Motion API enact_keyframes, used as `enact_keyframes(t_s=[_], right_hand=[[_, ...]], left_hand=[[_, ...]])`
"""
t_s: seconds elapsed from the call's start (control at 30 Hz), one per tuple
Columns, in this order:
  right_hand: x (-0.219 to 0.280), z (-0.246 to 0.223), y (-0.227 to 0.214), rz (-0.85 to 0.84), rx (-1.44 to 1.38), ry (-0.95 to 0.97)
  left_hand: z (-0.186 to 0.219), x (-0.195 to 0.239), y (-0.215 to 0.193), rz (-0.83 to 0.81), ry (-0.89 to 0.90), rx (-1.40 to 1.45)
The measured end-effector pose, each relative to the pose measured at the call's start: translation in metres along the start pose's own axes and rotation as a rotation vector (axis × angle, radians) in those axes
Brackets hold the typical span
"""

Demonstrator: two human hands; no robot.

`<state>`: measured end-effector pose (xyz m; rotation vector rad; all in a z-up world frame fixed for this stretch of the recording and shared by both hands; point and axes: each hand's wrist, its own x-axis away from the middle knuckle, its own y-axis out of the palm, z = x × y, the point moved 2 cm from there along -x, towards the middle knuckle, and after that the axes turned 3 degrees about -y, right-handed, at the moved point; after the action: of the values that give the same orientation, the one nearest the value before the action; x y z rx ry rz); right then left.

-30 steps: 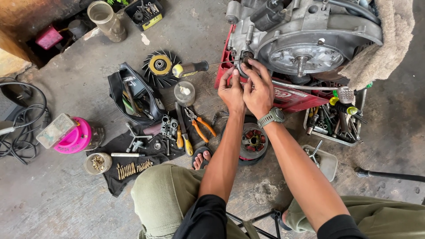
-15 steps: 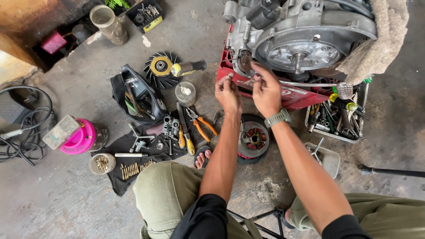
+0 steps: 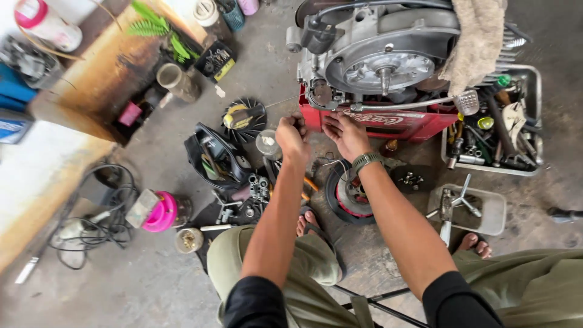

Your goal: The person wipes a small engine with a cloth, then uses a wrench to tighten bolts on the engine casing. They continue to adjust and tighten components on the engine using their hands and tools.

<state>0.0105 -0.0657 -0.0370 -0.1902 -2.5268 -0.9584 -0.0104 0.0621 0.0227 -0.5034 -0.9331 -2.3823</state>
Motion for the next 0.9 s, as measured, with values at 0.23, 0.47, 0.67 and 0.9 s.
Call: enact_keyframes(t_s=[0.23,0.47,0.67,0.9], right_hand=[[-0.015,0.0,0.001,0.018,-0.046,-0.015],[-0.024,0.012,-0.002,-0.001,-0.092,-0.09],[-0.017,0.009,0.001,0.018,-0.094,-0.157],[-0.001,-0.001,0.013,0.002,-0.02,-0.15]], left_hand=[[0.043,0.055,0.024,-0.054,0.018,-0.225],[0.023,0.058,0.046,0.009,0.029,-0.473],[-0.003,0.013,0.036,0.012,0.037,-0.513],[0.02,0.043,0.054,0.094,0.134,-0.699]])
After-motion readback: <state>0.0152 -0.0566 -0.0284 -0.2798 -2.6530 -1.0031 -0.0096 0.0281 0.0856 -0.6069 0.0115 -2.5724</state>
